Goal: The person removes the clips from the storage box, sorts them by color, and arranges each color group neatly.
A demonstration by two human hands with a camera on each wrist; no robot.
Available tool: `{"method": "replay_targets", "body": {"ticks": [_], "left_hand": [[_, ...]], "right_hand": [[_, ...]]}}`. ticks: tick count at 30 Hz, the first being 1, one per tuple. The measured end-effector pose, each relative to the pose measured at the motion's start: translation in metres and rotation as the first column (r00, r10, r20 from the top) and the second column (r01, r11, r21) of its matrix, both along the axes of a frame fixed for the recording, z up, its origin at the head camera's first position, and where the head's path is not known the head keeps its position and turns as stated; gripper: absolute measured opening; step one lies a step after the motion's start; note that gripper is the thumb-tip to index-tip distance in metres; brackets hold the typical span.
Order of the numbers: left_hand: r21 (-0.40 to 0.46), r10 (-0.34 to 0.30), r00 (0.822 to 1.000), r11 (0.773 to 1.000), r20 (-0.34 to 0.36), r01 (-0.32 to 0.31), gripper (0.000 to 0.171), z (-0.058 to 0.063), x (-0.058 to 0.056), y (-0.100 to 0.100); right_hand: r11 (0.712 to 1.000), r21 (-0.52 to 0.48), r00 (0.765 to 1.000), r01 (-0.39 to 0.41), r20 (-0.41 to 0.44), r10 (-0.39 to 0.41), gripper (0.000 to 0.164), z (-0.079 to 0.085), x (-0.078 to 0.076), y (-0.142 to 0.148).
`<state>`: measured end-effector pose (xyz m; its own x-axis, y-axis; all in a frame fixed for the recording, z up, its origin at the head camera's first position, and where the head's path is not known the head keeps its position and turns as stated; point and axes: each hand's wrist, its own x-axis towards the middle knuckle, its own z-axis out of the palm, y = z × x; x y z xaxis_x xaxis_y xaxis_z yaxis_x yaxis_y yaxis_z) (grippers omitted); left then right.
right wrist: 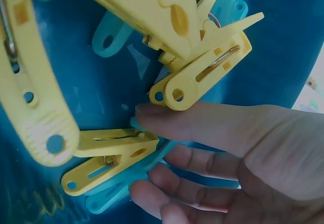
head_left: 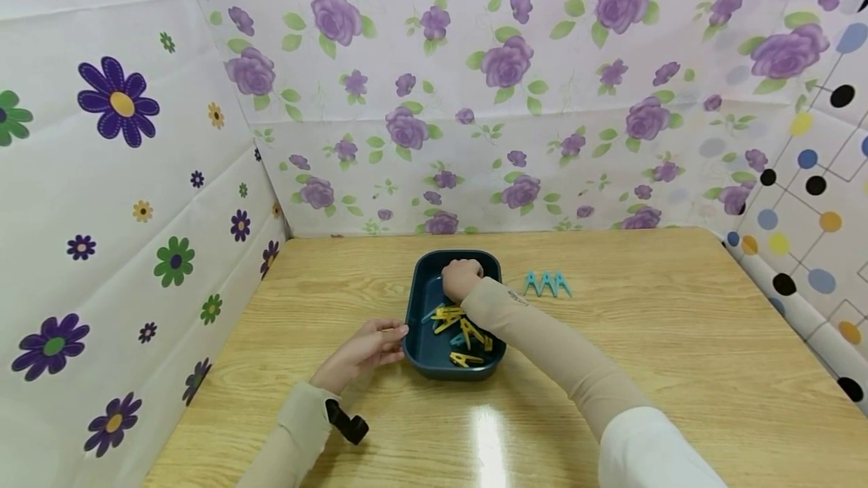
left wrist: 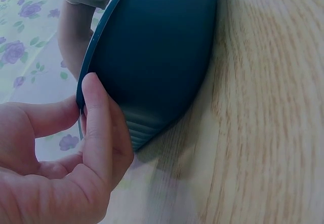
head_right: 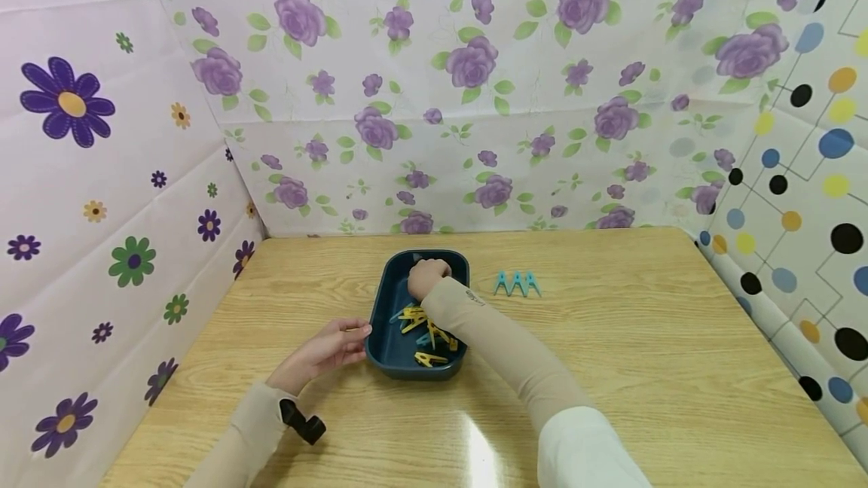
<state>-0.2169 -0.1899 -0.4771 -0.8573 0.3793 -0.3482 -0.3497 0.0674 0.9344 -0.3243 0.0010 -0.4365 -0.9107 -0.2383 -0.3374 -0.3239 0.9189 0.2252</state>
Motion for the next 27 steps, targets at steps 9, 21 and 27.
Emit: {"method": "replay_targets", "body": {"ticks": [9,21,27], "left_hand": [[0.011,0.006,1.0,1.0,0.014,-0.006,0.034,0.002,0.0,0.001],[0.013,0.009,1.0,1.0,0.015,-0.009,0.031,0.005,0.002,0.001],[0.01,0.007,1.0,1.0,0.023,-0.007,0.032,0.005,0.001,0.001]], "right_hand": [[0.997,-0.065,0.997,-0.045,0.061,0.049,0.032,0.011,-0.003,0.013],[0.971,-0.237,0.987,-0.005,0.157,0.043,0.014,0.026,-0.019,0.029],[0.945,-0.324,0.99,-0.04,0.117,0.082,0.041,0.023,-0.028,0.04]]}}
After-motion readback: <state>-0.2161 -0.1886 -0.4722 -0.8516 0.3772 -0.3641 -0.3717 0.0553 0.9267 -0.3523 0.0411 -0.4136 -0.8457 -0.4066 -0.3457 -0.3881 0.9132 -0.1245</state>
